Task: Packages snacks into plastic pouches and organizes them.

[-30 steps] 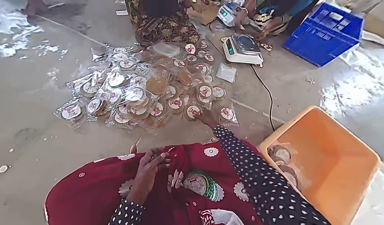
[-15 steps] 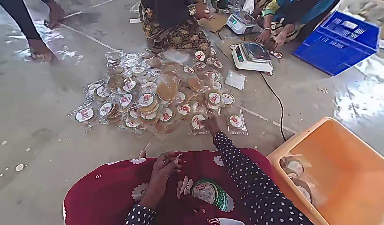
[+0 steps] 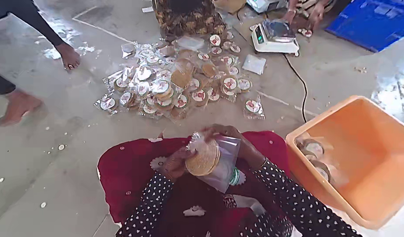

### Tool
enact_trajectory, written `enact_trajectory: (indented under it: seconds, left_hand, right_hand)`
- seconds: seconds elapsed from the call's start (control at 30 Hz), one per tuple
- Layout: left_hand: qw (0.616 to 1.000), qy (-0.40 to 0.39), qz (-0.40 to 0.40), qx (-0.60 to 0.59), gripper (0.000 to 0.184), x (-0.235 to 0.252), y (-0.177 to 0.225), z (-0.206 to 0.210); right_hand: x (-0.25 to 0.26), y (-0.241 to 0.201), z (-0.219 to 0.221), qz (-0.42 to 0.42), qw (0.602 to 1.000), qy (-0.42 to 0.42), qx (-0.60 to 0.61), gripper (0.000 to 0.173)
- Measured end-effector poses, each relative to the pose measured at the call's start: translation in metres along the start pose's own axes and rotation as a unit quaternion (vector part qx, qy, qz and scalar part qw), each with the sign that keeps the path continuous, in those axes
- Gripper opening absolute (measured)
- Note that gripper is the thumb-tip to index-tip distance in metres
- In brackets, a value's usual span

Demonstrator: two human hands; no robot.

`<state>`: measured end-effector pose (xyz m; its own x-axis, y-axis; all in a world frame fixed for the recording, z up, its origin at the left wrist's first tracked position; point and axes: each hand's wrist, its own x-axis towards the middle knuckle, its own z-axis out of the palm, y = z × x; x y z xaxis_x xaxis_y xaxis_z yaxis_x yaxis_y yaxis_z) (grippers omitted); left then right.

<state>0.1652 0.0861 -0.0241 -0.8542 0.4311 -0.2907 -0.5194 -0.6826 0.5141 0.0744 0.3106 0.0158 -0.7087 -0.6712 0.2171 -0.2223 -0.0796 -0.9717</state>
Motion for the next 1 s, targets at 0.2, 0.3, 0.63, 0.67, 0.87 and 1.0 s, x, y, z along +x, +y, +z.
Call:
enact_trajectory:
  seconds: [0.2,0.3,0.63,0.67,0.87,1.0]
  left_hand:
    - [0.973,0.193,0.125,0.008,0.021,-0.031,-0.004,0.005]
    - [0.957,0.242,0.157,-0.021,0.02,-0.045,-0.002,0.012]
    - [0.95,0.269,0.159,0.004,0.021,-0.071,0.005,0.024]
    - [0.949,0.274,0.158,0.006,0.021,-0.071,0.005,0.024]
    - [0.949,0.279,0.148,0.03,0.024,-0.069,-0.001,0.025]
    - [0.944,0.296,0.141,0.05,0.022,-0.069,-0.006,0.027]
  right_hand:
    - [-0.059,-0.02,0.006,0.173,0.926,0.09,-0.324,0.009]
    - [-0.075,0.002,0.02,0.222,0.878,-0.007,-0.424,0.032]
    - [-0.098,-0.006,0.004,0.287,0.917,0.155,-0.23,0.01]
    - [-0.103,-0.01,0.002,0.289,0.925,0.176,-0.174,0.008]
    - [-0.123,-0.047,-0.005,0.273,0.933,0.235,-0.006,0.018]
    - [-0.134,-0.057,-0.002,0.243,0.937,0.237,-0.086,0.014]
